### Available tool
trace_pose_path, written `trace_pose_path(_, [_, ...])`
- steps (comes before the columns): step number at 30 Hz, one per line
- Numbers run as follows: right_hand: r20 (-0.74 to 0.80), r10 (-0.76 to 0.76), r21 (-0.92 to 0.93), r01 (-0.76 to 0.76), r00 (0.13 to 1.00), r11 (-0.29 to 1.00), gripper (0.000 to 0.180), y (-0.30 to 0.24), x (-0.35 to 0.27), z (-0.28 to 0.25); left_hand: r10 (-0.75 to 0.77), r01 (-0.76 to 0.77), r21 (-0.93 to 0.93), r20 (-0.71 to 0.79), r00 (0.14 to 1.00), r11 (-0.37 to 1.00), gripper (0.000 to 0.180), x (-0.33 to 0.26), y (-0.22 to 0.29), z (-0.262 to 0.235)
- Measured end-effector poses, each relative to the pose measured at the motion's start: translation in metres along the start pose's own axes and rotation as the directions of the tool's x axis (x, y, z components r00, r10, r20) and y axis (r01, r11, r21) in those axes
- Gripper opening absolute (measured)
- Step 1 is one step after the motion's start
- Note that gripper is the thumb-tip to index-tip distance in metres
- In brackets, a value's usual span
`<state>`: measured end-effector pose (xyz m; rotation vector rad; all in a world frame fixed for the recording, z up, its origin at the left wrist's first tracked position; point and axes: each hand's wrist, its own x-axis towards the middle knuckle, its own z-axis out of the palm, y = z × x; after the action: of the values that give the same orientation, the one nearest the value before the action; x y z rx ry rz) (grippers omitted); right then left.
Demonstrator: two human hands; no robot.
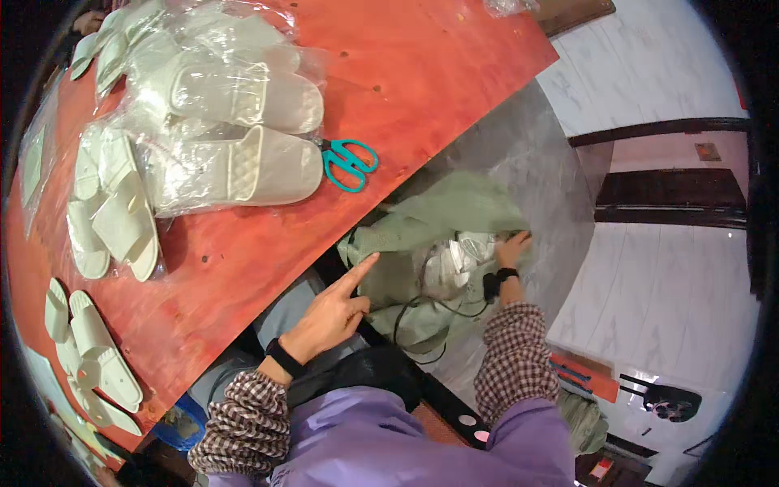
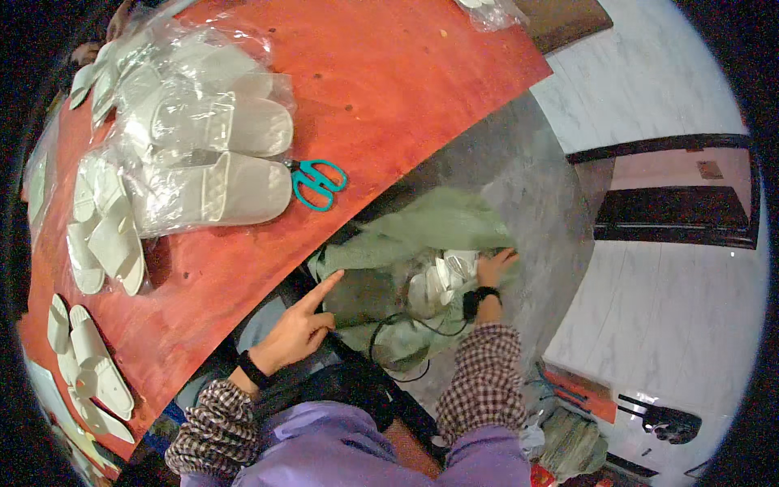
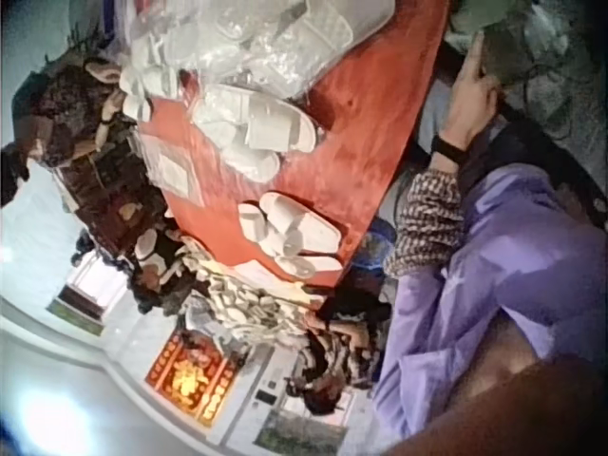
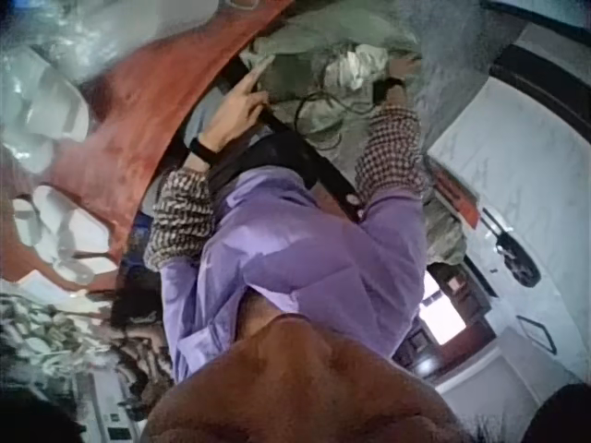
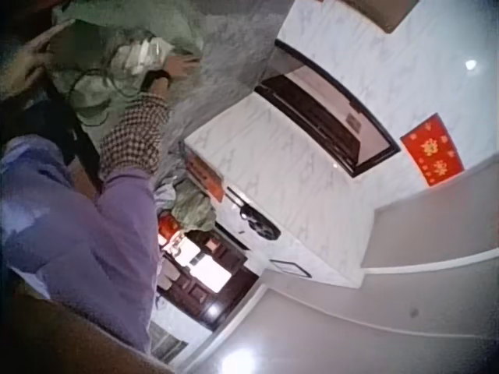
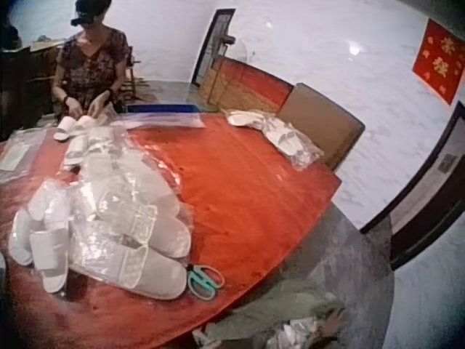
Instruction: Pack a pair of white slippers into a plastic bag.
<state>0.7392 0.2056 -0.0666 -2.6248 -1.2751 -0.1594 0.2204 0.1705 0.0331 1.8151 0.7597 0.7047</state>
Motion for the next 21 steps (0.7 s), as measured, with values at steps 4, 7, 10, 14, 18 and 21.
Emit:
trace_pose_path(4, [0.087,0.026,-0.343,0.005,0.996,0.939,0.069,-0.040,-0.007,-0.009,-0.096,0.095,0.056,0.012,0.995,0.994,0.011,-0.003,-0.002,-0.007])
trace_pose_path(7, [0.435,-0.296,-0.421,0.483,0.850,0.768,0.041,-0.031,-0.025,0.010,-0.063,0.062,0.045,0.026,0.998,0.997,0.012,0.008,0.004,0.002])
trace_pose_path(10, [0.551,-0.390,0.051,0.436,0.738,0.898,0.039,-0.061,-0.086,0.052,-0.107,0.104,0.077,0.035,0.994,0.992,0.012,0.007,0.004,0.004])
trace_pose_path(14, [0.342,-0.659,-0.100,0.723,0.670,0.683,0.046,-0.076,-0.090,0.071,-0.131,0.123,0.103,0.074,0.989,0.987,0.012,0.005,0.004,0.000])
trace_pose_path(18, [0.587,-0.152,-0.152,0.292,0.795,0.944,0.059,-0.085,-0.041,0.065,-0.211,0.198,0.144,0.088,0.973,0.970,0.012,-0.005,0.003,-0.009])
trace_pose_path(21, [0.526,-0.242,-0.148,0.368,0.815,0.918,0.060,-0.030,-0.014,0.082,-0.204,0.193,0.173,0.044,0.978,0.966,0.005,-0.001,0.004,-0.009])
